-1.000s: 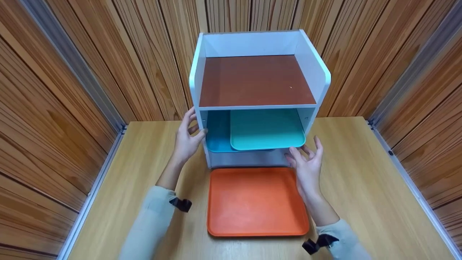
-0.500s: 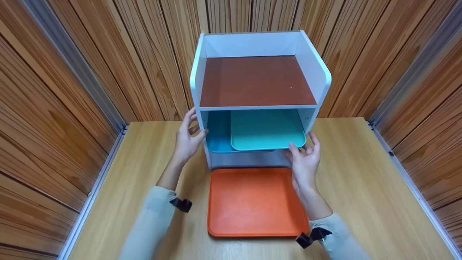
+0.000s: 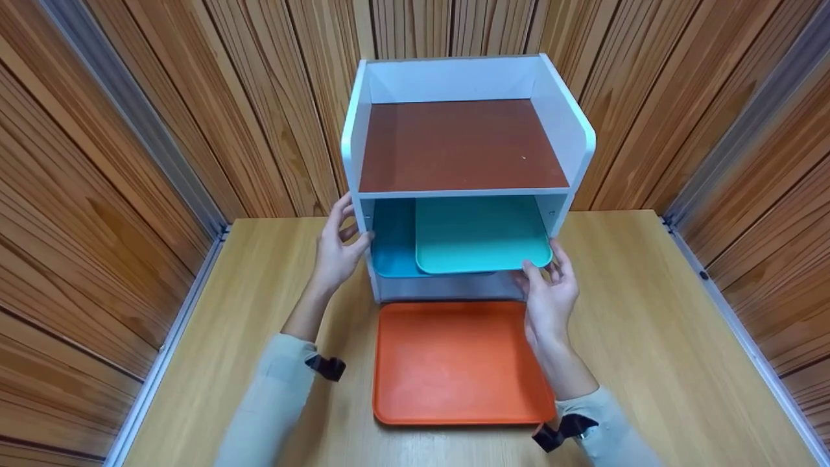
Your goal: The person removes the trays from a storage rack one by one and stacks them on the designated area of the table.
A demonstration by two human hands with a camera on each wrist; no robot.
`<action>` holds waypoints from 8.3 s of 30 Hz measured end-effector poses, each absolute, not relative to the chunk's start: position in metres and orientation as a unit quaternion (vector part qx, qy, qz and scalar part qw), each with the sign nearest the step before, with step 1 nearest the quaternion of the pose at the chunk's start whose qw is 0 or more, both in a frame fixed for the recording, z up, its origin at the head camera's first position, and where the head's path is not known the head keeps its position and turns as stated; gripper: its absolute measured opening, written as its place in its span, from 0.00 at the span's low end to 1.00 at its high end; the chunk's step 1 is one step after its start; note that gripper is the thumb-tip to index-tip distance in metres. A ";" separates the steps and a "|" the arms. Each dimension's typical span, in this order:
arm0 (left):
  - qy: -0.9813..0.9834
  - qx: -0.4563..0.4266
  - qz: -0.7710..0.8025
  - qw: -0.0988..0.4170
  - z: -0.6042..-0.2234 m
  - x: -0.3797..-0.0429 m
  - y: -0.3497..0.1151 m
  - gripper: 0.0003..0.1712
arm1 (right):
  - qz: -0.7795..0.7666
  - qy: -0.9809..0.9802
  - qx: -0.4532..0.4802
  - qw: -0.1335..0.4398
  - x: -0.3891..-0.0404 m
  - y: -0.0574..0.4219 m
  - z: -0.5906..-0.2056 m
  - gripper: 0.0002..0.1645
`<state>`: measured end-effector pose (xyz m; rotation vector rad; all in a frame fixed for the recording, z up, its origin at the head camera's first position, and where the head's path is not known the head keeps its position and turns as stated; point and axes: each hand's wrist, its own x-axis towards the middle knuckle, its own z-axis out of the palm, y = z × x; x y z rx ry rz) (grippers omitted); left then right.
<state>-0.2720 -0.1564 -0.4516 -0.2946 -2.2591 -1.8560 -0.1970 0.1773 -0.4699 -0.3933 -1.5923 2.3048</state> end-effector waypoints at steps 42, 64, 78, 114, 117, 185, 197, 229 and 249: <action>-0.765 -0.084 -0.632 0.089 -0.452 -0.274 -0.156 0.42 | 0.835 -0.524 -0.121 0.117 -0.165 0.143 -0.479 0.65; -0.761 -0.097 -0.635 0.090 -0.452 -0.273 -0.156 0.42 | 0.855 -0.483 -0.096 0.164 -0.155 0.149 -0.470 0.59; -0.762 -0.101 -0.633 0.091 -0.454 -0.274 -0.157 0.41 | 0.866 -0.453 -0.079 0.197 -0.139 0.166 -0.468 0.55; -0.745 -0.127 -0.646 0.104 -0.454 -0.273 -0.158 0.42 | 0.861 -0.498 -0.057 0.084 -0.132 0.248 -0.470 0.54; -0.748 -0.126 -0.642 0.108 -0.455 -0.272 -0.158 0.42 | 0.870 -0.488 -0.031 0.063 -0.134 0.257 -0.476 0.54; -0.753 -0.117 -0.638 0.110 -0.456 -0.273 -0.158 0.42 | 0.820 -0.461 0.265 -0.213 -0.153 0.317 -0.543 0.50; -0.755 -0.105 -0.641 0.096 -0.454 -0.272 -0.157 0.43 | 0.797 -0.536 0.199 -0.193 -0.156 0.319 -0.556 0.47; -0.756 -0.107 -0.637 0.105 -0.454 -0.273 -0.158 0.43 | 0.768 -0.586 0.117 -0.229 -0.170 0.311 -0.586 0.41; -0.756 -0.102 -0.640 0.095 -0.456 -0.273 -0.157 0.43 | 0.583 -0.787 0.057 -0.194 -0.170 0.309 -0.567 0.51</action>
